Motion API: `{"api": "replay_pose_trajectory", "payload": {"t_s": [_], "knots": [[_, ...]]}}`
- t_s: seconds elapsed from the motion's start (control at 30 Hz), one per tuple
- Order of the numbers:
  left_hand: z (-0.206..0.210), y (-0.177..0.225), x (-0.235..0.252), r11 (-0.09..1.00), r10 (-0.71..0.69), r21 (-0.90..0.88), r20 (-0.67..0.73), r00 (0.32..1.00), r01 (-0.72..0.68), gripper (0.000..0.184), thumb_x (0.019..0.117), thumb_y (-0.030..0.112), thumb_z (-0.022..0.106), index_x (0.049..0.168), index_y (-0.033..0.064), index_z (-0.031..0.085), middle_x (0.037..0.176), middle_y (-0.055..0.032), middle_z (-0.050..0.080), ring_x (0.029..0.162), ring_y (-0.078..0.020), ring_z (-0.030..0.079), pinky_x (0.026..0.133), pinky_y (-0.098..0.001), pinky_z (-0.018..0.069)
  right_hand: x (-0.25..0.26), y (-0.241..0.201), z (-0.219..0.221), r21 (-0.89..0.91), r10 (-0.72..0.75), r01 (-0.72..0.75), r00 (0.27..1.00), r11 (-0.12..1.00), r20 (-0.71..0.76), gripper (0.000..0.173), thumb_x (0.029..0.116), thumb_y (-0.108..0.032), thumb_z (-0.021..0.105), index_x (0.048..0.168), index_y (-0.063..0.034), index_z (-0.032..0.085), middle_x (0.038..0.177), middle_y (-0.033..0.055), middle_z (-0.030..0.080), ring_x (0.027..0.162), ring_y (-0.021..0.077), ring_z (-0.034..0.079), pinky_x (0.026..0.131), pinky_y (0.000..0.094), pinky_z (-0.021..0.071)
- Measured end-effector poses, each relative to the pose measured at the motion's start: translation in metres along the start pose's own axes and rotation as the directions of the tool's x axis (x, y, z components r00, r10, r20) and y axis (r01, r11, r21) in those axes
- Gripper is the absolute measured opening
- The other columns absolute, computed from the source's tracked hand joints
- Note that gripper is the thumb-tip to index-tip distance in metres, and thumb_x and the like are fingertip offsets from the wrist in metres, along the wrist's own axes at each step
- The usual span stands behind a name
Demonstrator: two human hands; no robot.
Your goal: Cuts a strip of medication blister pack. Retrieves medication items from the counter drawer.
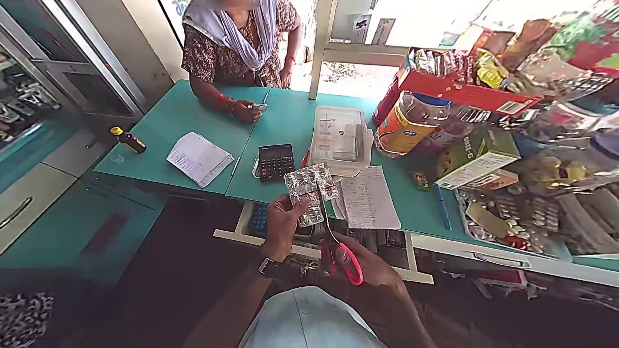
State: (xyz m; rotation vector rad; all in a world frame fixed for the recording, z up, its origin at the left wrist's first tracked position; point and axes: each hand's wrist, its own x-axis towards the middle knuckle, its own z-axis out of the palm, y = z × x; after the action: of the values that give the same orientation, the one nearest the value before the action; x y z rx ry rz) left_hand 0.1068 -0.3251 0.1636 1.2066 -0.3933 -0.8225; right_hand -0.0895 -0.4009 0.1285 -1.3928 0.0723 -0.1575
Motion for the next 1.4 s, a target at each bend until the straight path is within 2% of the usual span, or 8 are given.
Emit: {"api": "replay_pose_trajectory", "payload": {"t_s": [0.1, 0.37, 0.7, 0.83, 0.93, 1.1, 1.23, 1.4], "knots": [[-0.001, 0.001, 0.000, 1.000, 0.003, 0.000, 0.000, 1.000, -0.003, 0.014, 0.0898, -0.002, 0.072, 0.102, -0.0083, 0.069, 0.088, -0.0151, 0.075, 0.081, -0.0200, 0.074, 0.079, -0.0354, 0.0632, 0.003, 0.001, 0.001, 0.049, 0.014, -0.013, 1.000, 0.999, -0.022, 0.066, 0.0956, -0.065, 0.057, 0.139, -0.0146, 0.056, 0.077, -0.0059, 0.064, 0.068, 0.0055, 0.063, 0.068, 0.0274, 0.0575], [0.001, 0.001, 0.004, 1.000, 0.001, 0.020, -0.015, 1.000, -0.001, 0.014, 0.0897, -0.001, 0.073, 0.101, -0.0081, 0.069, 0.086, -0.0149, 0.074, 0.080, -0.0199, 0.074, 0.078, -0.0350, 0.0633, 0.006, 0.004, 0.008, 0.115, 0.031, -0.013, 0.986, 0.993, -0.161, 0.055, 0.0952, -0.058, 0.064, 0.128, -0.0144, 0.065, 0.068, -0.0084, 0.058, 0.055, 0.0020, 0.055, 0.053, 0.0217, 0.0514], [0.005, -0.002, 0.016, 0.999, -0.023, 0.045, 0.019, 1.000, 0.022, 0.014, 0.0900, -0.001, 0.073, 0.101, -0.0077, 0.070, 0.087, -0.0147, 0.075, 0.079, -0.0200, 0.074, 0.078, -0.0353, 0.0633, 0.009, 0.008, 0.013, 0.112, 0.080, -0.047, 0.949, 0.993, -0.306, 0.050, 0.0913, -0.054, 0.071, 0.117, -0.0112, 0.069, 0.064, -0.0076, 0.056, 0.049, 0.0032, 0.052, 0.048, 0.0219, 0.0491], [0.001, 0.002, 0.028, 0.993, -0.049, 0.115, 0.087, 0.995, 0.039, 0.015, 0.0965, 0.001, 0.064, 0.109, -0.0061, 0.069, 0.091, -0.0108, 0.074, 0.082, -0.0162, 0.072, 0.079, -0.0327, 0.0613, -0.005, 0.006, -0.006, 0.044, 0.139, -0.136, 0.986, 0.990, -0.086, 0.074, 0.0793, -0.074, 0.070, 0.122, -0.0152, 0.060, 0.077, -0.0082, 0.064, 0.064, 0.0031, 0.061, 0.061, 0.0241, 0.0547], [-0.013, 0.018, 0.043, 0.962, -0.049, 0.273, 0.187, 0.981, -0.005, 0.020, 0.1006, 0.003, 0.058, 0.117, -0.0048, 0.066, 0.099, -0.0080, 0.071, 0.088, -0.0110, 0.069, 0.084, -0.0290, 0.0579, -0.030, -0.004, -0.027, -0.064, 0.210, -0.203, 0.970, 0.977, 0.121, 0.079, 0.0803, -0.075, 0.069, 0.126, -0.0120, 0.057, 0.084, -0.0052, 0.064, 0.072, 0.0041, 0.061, 0.066, 0.0241, 0.0544], [-0.022, 0.040, 0.059, 0.853, -0.079, 0.516, 0.268, 0.960, -0.074, 0.036, 0.0973, 0.006, 0.066, 0.132, 0.0025, 0.061, 0.116, -0.0123, 0.071, 0.101, -0.0160, 0.070, 0.091, -0.0336, 0.0581, -0.045, -0.033, -0.051, -0.105, 0.200, -0.187, 0.971, 0.977, 0.133, 0.062, 0.0866, -0.070, 0.066, 0.124, -0.0202, 0.063, 0.082, -0.0101, 0.067, 0.072, 0.0007, 0.064, 0.068, 0.0215, 0.0562], [-0.014, 0.048, 0.061, 0.860, -0.037, 0.498, 0.273, 0.961, -0.108, 0.025, 0.0960, 0.007, 0.069, 0.120, 0.0021, 0.067, 0.106, -0.0095, 0.073, 0.094, -0.0134, 0.071, 0.087, -0.0313, 0.0585, -0.032, -0.038, -0.069, -0.131, 0.230, -0.211, 0.960, 0.969, 0.157, 0.061, 0.0902, -0.069, 0.062, 0.120, -0.0165, 0.064, 0.074, -0.0078, 0.064, 0.066, 0.0036, 0.064, 0.065, 0.0241, 0.0572], [-0.007, 0.048, 0.058, 0.869, -0.005, 0.473, 0.297, 0.955, -0.142, 0.024, 0.0969, 0.007, 0.067, 0.120, 0.0007, 0.070, 0.108, -0.0101, 0.073, 0.096, -0.0115, 0.070, 0.089, -0.0296, 0.0579, -0.017, -0.044, -0.075, -0.121, 0.215, -0.196, 0.962, 0.973, 0.166, 0.058, 0.0914, -0.070, 0.060, 0.119, -0.0189, 0.066, 0.069, -0.0076, 0.063, 0.061, 0.0041, 0.063, 0.061, 0.0247, 0.0571]]}}
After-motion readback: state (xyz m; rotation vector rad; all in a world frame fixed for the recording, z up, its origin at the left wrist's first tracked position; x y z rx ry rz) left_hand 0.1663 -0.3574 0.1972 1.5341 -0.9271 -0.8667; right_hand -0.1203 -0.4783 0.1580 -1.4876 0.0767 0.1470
